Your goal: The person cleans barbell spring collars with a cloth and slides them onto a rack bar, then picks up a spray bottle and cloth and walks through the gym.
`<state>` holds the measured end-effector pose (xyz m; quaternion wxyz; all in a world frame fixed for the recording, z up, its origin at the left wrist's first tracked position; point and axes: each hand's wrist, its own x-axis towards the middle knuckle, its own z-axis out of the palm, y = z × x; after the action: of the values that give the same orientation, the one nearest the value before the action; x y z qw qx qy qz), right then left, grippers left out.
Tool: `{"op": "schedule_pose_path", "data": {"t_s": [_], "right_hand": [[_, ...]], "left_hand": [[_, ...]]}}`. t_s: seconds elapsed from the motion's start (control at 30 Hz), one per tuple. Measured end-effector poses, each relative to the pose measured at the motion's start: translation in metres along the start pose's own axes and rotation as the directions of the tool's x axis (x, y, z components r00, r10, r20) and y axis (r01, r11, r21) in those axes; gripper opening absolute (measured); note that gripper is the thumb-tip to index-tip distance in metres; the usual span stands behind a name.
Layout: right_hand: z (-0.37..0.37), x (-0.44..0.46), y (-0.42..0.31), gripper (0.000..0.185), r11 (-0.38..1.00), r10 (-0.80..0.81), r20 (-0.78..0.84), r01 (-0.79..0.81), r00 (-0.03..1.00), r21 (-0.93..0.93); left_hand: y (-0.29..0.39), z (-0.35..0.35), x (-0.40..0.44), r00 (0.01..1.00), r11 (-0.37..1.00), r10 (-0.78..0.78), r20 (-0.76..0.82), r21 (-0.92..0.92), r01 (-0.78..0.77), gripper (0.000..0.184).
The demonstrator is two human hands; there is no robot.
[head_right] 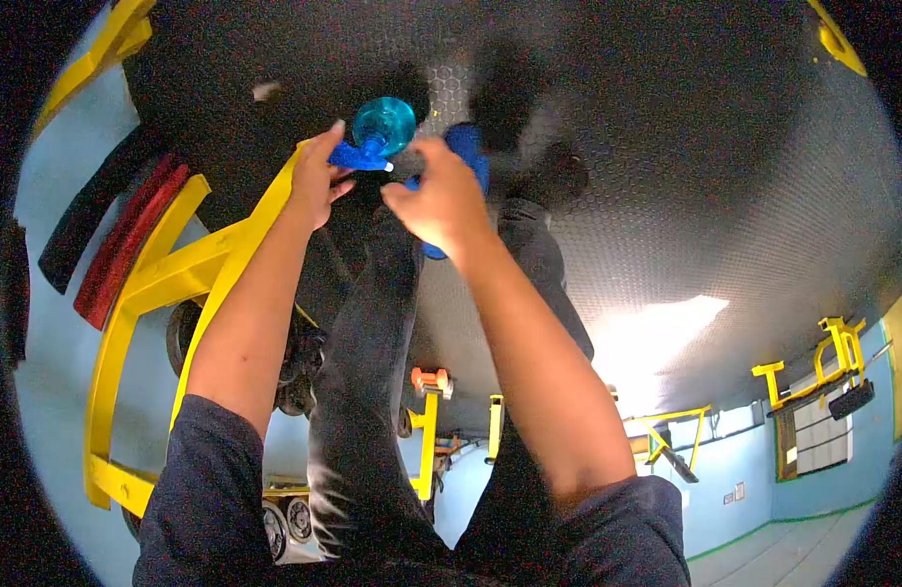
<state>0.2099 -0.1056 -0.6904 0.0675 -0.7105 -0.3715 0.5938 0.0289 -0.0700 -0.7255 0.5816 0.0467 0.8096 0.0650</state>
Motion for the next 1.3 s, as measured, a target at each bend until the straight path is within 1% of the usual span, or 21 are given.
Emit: {"op": "schedule_pose_path", "data": {"t_s": [0.07,0.1,0.13,0.23,0.43,0.5,0.53,0.57,0.63,0.67,0.73,0.77,0.87,0.97,1.0,1.07,1.13,1.17,1.2,1.27,1.3], "right_hand": [[0.022,0.012,-0.013,0.067,0.976,-0.143,0.01,0.143,0.99,-0.161],[0.028,0.014,-0.021,0.07,0.974,-0.023,0.107,0.047,0.994,-0.223],[0.038,0.02,-0.023,0.065,0.964,0.005,0.129,0.029,0.992,-0.263],[0.051,0.026,-0.023,0.053,0.956,0.009,0.18,0.044,0.984,-0.29],[0.029,0.013,-0.03,0.038,0.963,-0.098,0.085,0.117,0.991,-0.243],[0.021,0.017,-0.027,0.035,0.975,-0.11,-0.066,0.095,0.992,-0.202],[0.017,0.019,-0.028,0.035,0.973,-0.118,-0.072,0.101,0.99,-0.206],[0.012,0.019,-0.032,0.035,0.978,-0.094,-0.097,0.074,0.991,-0.194],[0.008,0.024,-0.035,0.036,0.982,-0.076,-0.115,0.055,0.99,-0.179],[0.007,0.026,-0.036,0.037,0.986,-0.054,-0.133,0.032,0.99,-0.163],[0.004,0.027,-0.042,0.042,0.996,0.027,-0.159,-0.04,0.987,-0.078],[0.004,0.029,-0.044,0.042,0.997,0.024,-0.155,-0.036,0.988,-0.075],[0.007,0.031,-0.038,0.042,0.996,0.009,-0.143,0.003,0.99,0.088],[0.001,0.025,-0.04,0.04,0.959,0.195,-0.025,-0.185,0.98,0.213],[0.0,0.016,-0.039,0.04,0.96,0.191,-0.031,-0.18,0.981,0.213],[-0.005,-0.002,-0.038,0.039,0.973,0.183,-0.092,-0.167,0.979,0.159],[-0.029,-0.033,-0.06,0.043,0.959,0.255,-0.054,-0.245,0.966,0.146],[-0.037,-0.05,-0.062,0.046,0.954,0.278,-0.057,-0.268,0.959,0.134],[-0.057,-0.071,-0.081,0.046,0.971,0.215,-0.104,-0.2,0.971,0.133],[-0.087,-0.112,-0.094,0.046,0.959,0.227,-0.144,-0.195,0.963,0.207],[-0.109,-0.134,-0.108,0.045,0.966,0.213,-0.179,-0.18,0.961,0.184]], "left_hand": [[-0.017,0.001,0.021,0.996,1.0,0.004,0.084,0.016,-0.005,0.046],[-0.026,0.001,0.028,0.985,0.999,0.015,0.172,0.029,-0.02,0.036],[-0.024,0.006,0.025,0.993,0.998,0.051,0.103,-0.026,-0.049,0.022],[-0.035,0.002,0.023,0.967,0.972,0.182,0.179,0.117,-0.205,0.022],[-0.002,-0.001,-0.013,0.962,0.998,0.044,0.27,-0.063,-0.028,0.033],[0.018,0.002,-0.016,0.978,0.944,0.02,0.209,-0.326,0.05,0.036],[0.022,0.003,-0.001,0.997,0.972,0.074,0.001,-0.222,-0.072,0.027],[0.024,-0.004,0.017,0.984,0.972,0.166,-0.062,-0.159,-0.174,0.025],[0.019,-0.021,0.076,0.934,0.942,0.213,-0.286,-0.195,-0.274,0.026],[0.013,-0.036,0.115,0.894,0.956,0.234,-0.381,-0.076,-0.283,0.033],[0.012,-0.051,0.165,0.666,0.949,0.311,-0.678,0.185,-0.255,0.04],[0.018,-0.055,0.167,0.661,0.948,0.313,-0.682,0.186,-0.257,0.04],[0.019,-0.087,0.216,0.736,0.85,0.482,-0.475,0.457,-0.262,0.029],[-0.003,-0.107,0.248,0.801,0.899,0.41,-0.436,0.339,-0.276,0.02],[0.02,-0.069,0.169,0.817,0.917,0.377,-0.437,0.303,-0.261,0.017],[0.01,-0.061,0.143,0.908,0.937,0.296,-0.298,0.276,-0.215,0.018],[-0.001,-0.036,0.091,0.886,0.901,0.423,-0.191,0.191,-0.389,0.02],[0.036,-0.016,0.014,0.971,0.968,0.236,-0.035,0.099,-0.232,0.021],[0.034,-0.007,-0.014,0.944,0.943,0.33,-0.001,0.057,-0.329,0.021],[0.046,0.009,-0.087,0.702,0.645,0.711,0.04,0.359,-0.675,0.021],[0.068,0.014,-0.136,0.709,0.614,0.698,0.096,0.429,-0.663,0.02]]}}
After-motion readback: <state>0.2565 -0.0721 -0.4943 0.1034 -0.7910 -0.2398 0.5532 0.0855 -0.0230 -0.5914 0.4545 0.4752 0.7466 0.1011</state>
